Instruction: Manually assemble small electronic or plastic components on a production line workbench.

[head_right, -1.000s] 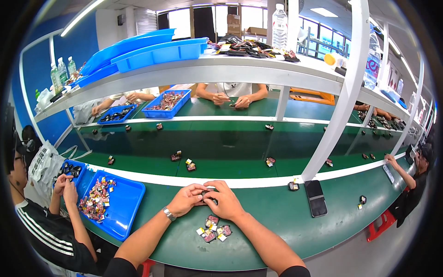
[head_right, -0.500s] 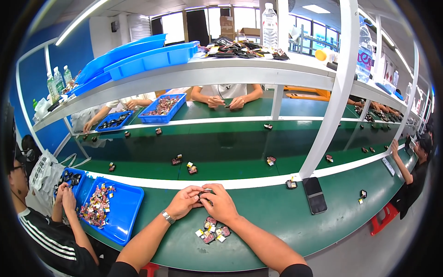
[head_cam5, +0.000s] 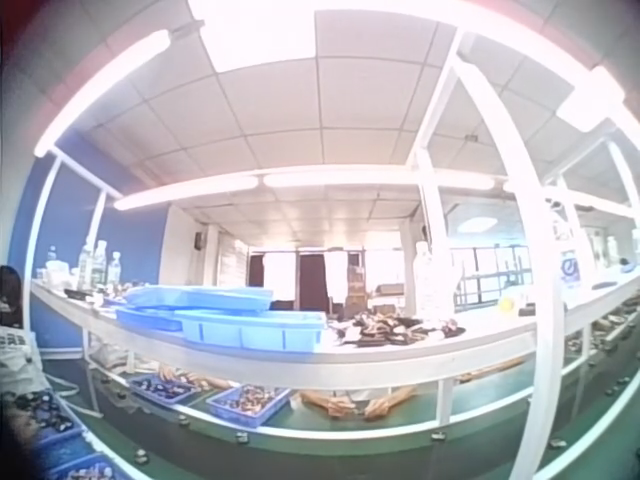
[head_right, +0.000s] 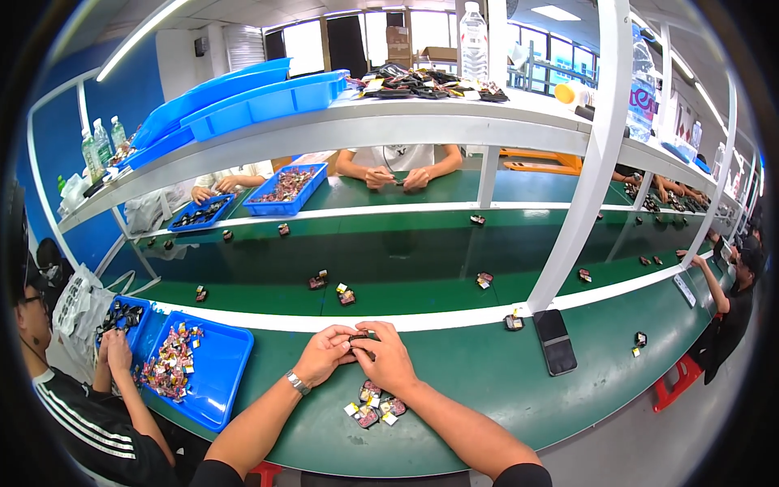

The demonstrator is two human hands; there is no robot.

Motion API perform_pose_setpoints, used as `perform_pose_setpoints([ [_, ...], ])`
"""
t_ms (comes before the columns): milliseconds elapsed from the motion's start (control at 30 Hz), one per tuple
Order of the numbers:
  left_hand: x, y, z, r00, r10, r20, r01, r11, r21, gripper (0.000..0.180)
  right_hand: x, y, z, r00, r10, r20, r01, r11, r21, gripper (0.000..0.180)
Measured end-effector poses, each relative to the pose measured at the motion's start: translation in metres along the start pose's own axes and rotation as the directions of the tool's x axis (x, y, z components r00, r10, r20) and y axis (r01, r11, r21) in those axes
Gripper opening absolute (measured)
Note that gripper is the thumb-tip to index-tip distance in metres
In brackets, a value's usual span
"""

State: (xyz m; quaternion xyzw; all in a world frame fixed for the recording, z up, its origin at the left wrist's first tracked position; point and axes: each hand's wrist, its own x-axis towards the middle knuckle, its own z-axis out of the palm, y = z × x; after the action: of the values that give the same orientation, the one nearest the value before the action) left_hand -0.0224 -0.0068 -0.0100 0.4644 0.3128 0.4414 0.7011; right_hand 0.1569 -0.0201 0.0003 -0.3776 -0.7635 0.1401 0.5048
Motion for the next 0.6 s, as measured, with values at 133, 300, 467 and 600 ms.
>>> perform_pose_setpoints([
  [133, 0.0001, -0.0015, 0.0025, 1.000, 0.000, -0.017, 0.000, 1.000, -0.003, 0.025, -0.0020, -0.0016, 0.0018, 0.998, 0.057, 0.014, -0.058, 0.998, 0.029, 0.020],
  [300, 0.0021, -0.0008, -0.0011, 0.995, 0.095, -0.011, -0.096, 0.993, -0.067, 0.022, 0.0064, -0.0063, -0.0028, 0.999, -0.047, 0.013, 0.047, 0.999, 0.019, 0.026],
  [467, 0.0042, -0.0062, -0.0047, 0.990, 0.133, 0.042, -0.125, 0.981, -0.147, 0.021, 0.0058, -0.0072, -0.0061, 0.994, -0.109, -0.020, 0.108, 0.991, -0.074, 0.023],
  [600, 0.0049, -0.0054, 0.0002, 0.993, 0.117, 0.029, -0.113, 0.987, -0.110, 0.021, 0.0044, -0.0031, -0.0033, 0.993, -0.107, -0.047, 0.104, 0.993, -0.060, 0.021],
])
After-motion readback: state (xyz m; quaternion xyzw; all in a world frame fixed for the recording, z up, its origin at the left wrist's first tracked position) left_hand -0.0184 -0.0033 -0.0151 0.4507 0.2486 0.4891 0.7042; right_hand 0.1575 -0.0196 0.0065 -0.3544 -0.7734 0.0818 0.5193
